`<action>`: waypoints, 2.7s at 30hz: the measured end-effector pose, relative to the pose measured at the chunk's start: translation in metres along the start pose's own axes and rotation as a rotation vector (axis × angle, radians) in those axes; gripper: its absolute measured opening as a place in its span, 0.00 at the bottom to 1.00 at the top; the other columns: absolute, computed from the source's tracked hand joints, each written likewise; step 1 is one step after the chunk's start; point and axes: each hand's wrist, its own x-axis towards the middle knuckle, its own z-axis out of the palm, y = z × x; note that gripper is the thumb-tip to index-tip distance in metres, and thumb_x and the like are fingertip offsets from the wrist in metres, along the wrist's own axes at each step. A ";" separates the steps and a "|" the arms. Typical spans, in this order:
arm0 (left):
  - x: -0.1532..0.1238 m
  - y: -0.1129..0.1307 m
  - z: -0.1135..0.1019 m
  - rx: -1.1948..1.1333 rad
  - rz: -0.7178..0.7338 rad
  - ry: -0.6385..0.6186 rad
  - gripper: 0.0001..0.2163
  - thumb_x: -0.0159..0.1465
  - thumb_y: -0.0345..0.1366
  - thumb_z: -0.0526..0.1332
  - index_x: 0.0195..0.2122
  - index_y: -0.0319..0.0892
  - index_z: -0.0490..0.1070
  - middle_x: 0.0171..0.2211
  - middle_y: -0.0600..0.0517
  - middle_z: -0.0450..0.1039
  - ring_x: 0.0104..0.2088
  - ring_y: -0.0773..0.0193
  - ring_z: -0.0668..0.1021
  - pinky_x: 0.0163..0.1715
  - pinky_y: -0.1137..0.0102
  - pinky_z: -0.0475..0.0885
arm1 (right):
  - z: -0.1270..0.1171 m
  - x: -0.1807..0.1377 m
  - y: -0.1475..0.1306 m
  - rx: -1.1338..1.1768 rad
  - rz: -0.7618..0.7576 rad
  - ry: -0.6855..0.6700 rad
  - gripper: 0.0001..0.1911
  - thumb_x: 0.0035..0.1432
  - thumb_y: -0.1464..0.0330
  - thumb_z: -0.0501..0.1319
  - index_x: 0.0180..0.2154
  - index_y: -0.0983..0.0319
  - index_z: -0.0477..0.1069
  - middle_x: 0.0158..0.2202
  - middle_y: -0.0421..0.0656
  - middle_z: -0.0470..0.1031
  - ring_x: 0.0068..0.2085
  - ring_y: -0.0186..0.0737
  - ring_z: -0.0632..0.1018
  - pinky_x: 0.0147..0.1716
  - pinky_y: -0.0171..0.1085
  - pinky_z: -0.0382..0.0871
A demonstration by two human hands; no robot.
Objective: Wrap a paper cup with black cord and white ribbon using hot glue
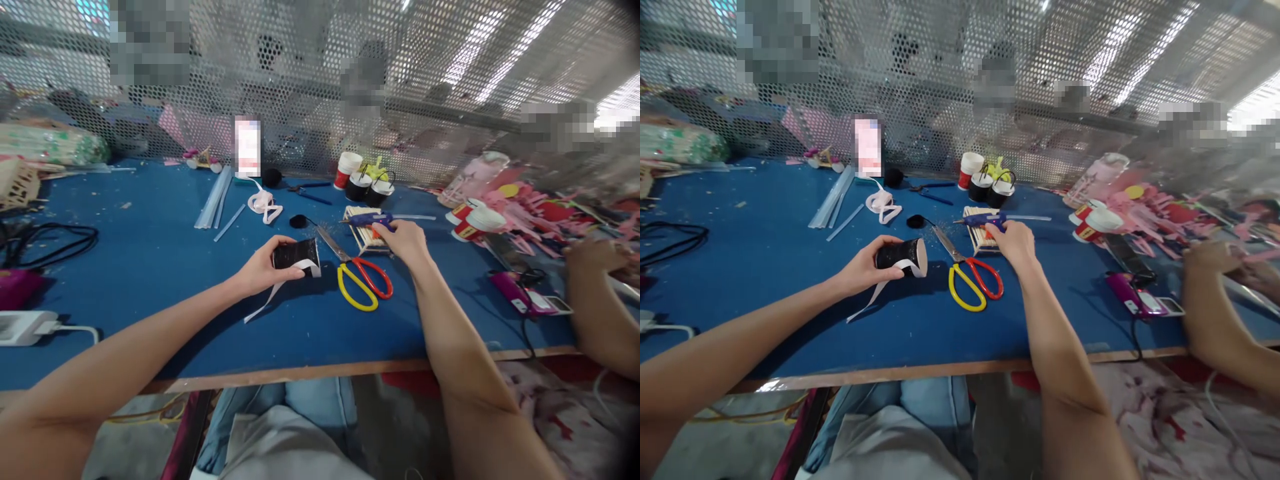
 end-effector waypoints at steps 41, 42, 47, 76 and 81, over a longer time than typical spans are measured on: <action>-0.015 0.050 -0.012 0.484 0.395 0.089 0.04 0.62 0.32 0.58 0.34 0.39 0.72 0.29 0.52 0.69 0.28 0.70 0.71 0.28 0.76 0.65 | -0.008 -0.108 -0.087 0.578 -0.845 0.054 0.02 0.56 0.73 0.58 0.32 0.60 0.65 0.33 0.44 0.72 0.38 0.40 0.73 0.38 0.41 0.67; -0.014 0.051 -0.014 0.482 0.391 0.084 0.05 0.62 0.33 0.58 0.34 0.39 0.72 0.30 0.52 0.69 0.28 0.70 0.71 0.28 0.76 0.65 | -0.008 -0.109 -0.087 0.587 -0.843 0.044 0.02 0.56 0.73 0.58 0.32 0.60 0.65 0.34 0.44 0.72 0.38 0.40 0.73 0.38 0.41 0.67; -0.009 0.051 -0.021 0.404 0.336 0.004 0.06 0.62 0.34 0.58 0.32 0.38 0.72 0.32 0.50 0.69 0.29 0.70 0.71 0.29 0.75 0.66 | -0.013 -0.112 -0.086 0.650 -0.851 -0.032 0.02 0.56 0.73 0.59 0.32 0.61 0.66 0.36 0.45 0.72 0.41 0.39 0.73 0.41 0.41 0.67; -0.004 0.052 -0.029 0.198 0.119 -0.228 0.09 0.60 0.38 0.58 0.26 0.38 0.68 0.25 0.55 0.67 0.27 0.70 0.68 0.29 0.75 0.64 | -0.026 -0.115 -0.083 0.850 -0.910 -0.368 0.03 0.56 0.73 0.58 0.33 0.60 0.67 0.37 0.43 0.71 0.40 0.37 0.73 0.39 0.40 0.69; -0.003 0.049 -0.031 0.126 0.058 -0.299 0.12 0.59 0.43 0.59 0.26 0.38 0.66 0.21 0.57 0.62 0.23 0.72 0.63 0.24 0.76 0.59 | -0.027 -0.116 -0.082 0.911 -0.919 -0.446 0.03 0.56 0.74 0.57 0.33 0.60 0.67 0.36 0.43 0.71 0.41 0.38 0.72 0.41 0.41 0.68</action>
